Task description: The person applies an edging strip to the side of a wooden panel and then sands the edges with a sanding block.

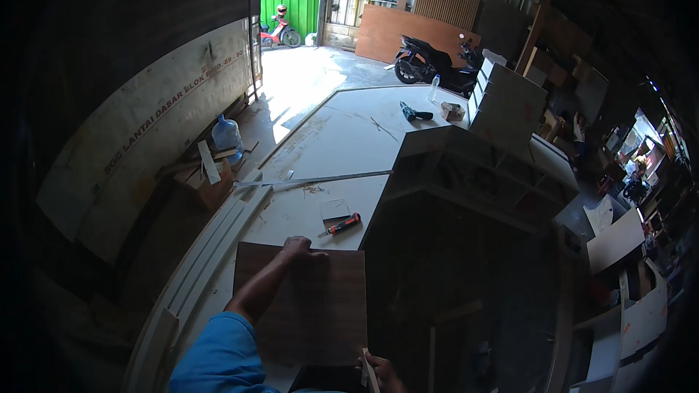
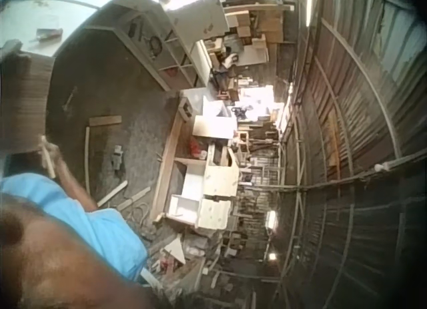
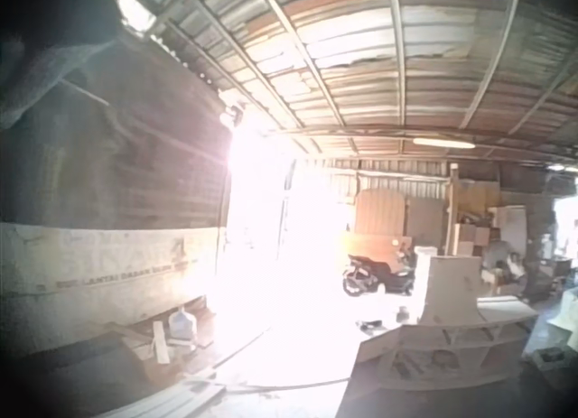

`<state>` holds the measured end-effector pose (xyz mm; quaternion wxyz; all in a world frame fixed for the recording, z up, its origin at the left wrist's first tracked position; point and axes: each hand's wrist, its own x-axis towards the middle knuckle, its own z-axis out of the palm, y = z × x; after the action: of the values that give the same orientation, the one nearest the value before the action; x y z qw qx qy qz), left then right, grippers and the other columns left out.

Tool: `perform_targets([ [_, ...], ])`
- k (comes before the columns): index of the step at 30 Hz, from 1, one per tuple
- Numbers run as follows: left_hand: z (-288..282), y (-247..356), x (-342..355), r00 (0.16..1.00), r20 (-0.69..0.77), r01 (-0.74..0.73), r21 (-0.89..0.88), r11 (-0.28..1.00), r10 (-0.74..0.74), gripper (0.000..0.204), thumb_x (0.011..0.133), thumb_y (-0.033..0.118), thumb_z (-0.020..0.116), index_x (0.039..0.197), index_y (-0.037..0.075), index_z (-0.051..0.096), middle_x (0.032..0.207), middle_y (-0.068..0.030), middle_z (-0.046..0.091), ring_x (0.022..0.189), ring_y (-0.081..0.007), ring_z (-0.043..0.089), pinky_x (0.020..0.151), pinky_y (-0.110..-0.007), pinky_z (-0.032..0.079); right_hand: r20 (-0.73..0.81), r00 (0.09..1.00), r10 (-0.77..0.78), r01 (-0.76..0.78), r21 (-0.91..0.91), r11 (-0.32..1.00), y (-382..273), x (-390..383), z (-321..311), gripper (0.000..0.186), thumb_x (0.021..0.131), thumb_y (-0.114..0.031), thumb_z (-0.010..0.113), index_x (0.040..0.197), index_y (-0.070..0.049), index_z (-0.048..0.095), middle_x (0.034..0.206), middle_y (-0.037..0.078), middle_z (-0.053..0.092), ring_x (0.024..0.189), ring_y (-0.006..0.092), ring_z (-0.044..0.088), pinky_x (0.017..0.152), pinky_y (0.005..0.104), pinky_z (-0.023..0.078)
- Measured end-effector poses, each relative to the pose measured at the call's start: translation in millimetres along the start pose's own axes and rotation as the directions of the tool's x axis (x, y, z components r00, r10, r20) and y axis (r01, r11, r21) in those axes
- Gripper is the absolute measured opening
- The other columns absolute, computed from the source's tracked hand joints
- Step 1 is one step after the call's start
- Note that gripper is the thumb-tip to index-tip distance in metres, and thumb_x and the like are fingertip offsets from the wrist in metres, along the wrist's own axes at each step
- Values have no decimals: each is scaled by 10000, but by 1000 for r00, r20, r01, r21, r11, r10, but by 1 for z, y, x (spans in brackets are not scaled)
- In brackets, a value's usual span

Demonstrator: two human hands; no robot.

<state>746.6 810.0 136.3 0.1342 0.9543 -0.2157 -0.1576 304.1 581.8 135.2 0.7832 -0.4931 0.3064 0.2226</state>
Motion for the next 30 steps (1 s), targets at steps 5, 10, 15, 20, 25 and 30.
perform_targets([
  [5, -77, 35, -48, 999, -45, -21, 52, 998, 23, 960, 820, 898, 416, 821, 7, 773, 892, -245, 728, 940, -410, 710, 893, -488, 541, 158, 977, 141, -184, 304, 935, -11, 2, -62, 429, 1016, -378, 551, 1197, -1, 644, 979, 141, 687, 865, 254, 690, 789, 424, 602],
  [10, -209, 12, -104, 936, -284, 102, -347, 932, -208, 769, 868, 782, 536, 768, 52, 756, 695, -187, 693, 724, -336, 704, 718, -451, 528, 125, 919, -374, 364, 98, 926, -176, 19, -45, 381, 1005, -347, 547, 1234, -55, 633, 964, 59, 681, 812, 168, 668, 705, 314, 563],
  [15, -204, -100, -181, 730, -427, 241, -569, 786, -533, 805, 920, 750, 505, 840, -15, 743, 737, -156, 713, 719, -279, 704, 693, -426, 529, 84, 724, -685, 657, 221, 721, -315, 6, 4, 534, 998, -394, 606, 1355, -4, 530, 1267, 116, 578, 1187, 295, 600, 993, 463, 519],
  [20, -126, -81, -273, 361, -277, 90, -940, 329, -891, 1030, 904, 804, 446, 1261, -153, 583, 1212, -212, 680, 1077, -314, 680, 912, -418, 533, 105, 709, -697, 619, 380, 687, -302, 14, -52, 528, 991, -381, 635, 1355, -14, 529, 1221, 106, 583, 1175, 296, 604, 988, 466, 525],
  [25, 10, -33, -357, -23, 23, -78, -997, -21, -999, 1126, 897, 805, 448, 1388, -208, 420, 1459, -266, 508, 1312, -344, 547, 1090, -412, 461, 59, 854, -517, 456, 394, 798, -208, 17, -137, 495, 983, -395, 644, 1301, -23, 569, 1153, 97, 621, 1107, 272, 630, 930, 443, 551],
  [30, 80, 66, -371, -180, 307, -147, -948, -283, -935, 1118, 893, 821, 418, 1331, -206, 480, 1429, -298, 522, 1298, -391, 549, 1109, -430, 448, -54, 911, -408, 398, 364, 842, -142, -14, -222, 461, 974, -424, 650, 1211, -31, 614, 1096, 82, 652, 1037, 249, 655, 875, 399, 565],
])
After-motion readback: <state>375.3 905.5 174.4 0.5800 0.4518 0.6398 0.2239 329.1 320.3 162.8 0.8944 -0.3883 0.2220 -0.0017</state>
